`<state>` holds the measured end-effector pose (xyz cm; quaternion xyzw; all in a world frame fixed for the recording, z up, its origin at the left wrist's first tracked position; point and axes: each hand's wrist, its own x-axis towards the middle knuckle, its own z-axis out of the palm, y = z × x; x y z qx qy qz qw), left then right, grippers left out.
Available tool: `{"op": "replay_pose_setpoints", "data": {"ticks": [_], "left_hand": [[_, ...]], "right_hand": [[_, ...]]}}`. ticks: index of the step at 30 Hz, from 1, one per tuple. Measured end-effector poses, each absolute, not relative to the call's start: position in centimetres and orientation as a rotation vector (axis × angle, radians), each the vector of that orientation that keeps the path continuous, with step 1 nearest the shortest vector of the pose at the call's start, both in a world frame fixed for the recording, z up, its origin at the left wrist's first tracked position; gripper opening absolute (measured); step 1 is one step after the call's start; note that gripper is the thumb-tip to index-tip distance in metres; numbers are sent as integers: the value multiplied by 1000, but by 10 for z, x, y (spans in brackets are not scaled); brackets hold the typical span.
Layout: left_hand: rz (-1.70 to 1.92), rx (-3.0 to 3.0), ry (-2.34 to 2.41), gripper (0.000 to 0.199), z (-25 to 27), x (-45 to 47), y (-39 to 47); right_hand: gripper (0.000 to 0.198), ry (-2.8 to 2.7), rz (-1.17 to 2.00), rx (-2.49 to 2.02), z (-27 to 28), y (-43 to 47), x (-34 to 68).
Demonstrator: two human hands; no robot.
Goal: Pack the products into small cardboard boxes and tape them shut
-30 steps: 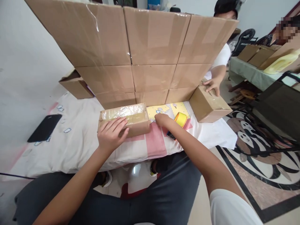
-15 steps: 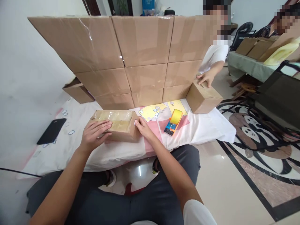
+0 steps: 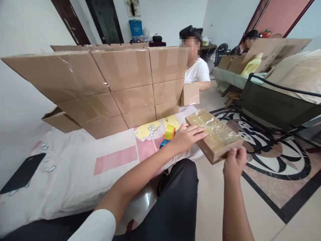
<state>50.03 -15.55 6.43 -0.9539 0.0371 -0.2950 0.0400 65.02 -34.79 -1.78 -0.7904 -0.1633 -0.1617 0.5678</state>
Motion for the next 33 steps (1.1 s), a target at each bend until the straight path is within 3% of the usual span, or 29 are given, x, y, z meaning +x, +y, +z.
{"op": "replay_pose_setpoints", "data": {"ticks": [4, 9, 16, 20, 23, 25, 28, 33], "left_hand": [[-916, -2913, 168, 45, 48, 492, -185], [-1243, -2943, 250, 20, 31, 345, -199], [-1107, -2930, -638, 36, 14, 143, -173], [-1049, -2741, -1218, 43, 19, 44, -153], [-588, -2709, -1771, 44, 23, 3, -98], [-218, -2685, -1783, 39, 26, -2, -40], [-385, -2531, -1798, 51, 35, 13, 63], [-910, -2296, -1545, 67, 59, 42, 201]], "right_hand": [[63, -366, -265, -1848, -42, -317, 692], [61, -356, -160, -2015, -54, -262, 724], [31, -344, -1, -2402, -21, -206, 705], [36, -539, -14, -2279, -9, -235, 637], [41, -831, -194, -2149, -27, -256, 551], [41, -1103, -135, -2052, -44, -257, 497], [38, -1619, 6, -1926, -59, -248, 446], [34, -1564, -103, -1970, -55, -235, 431]]}}
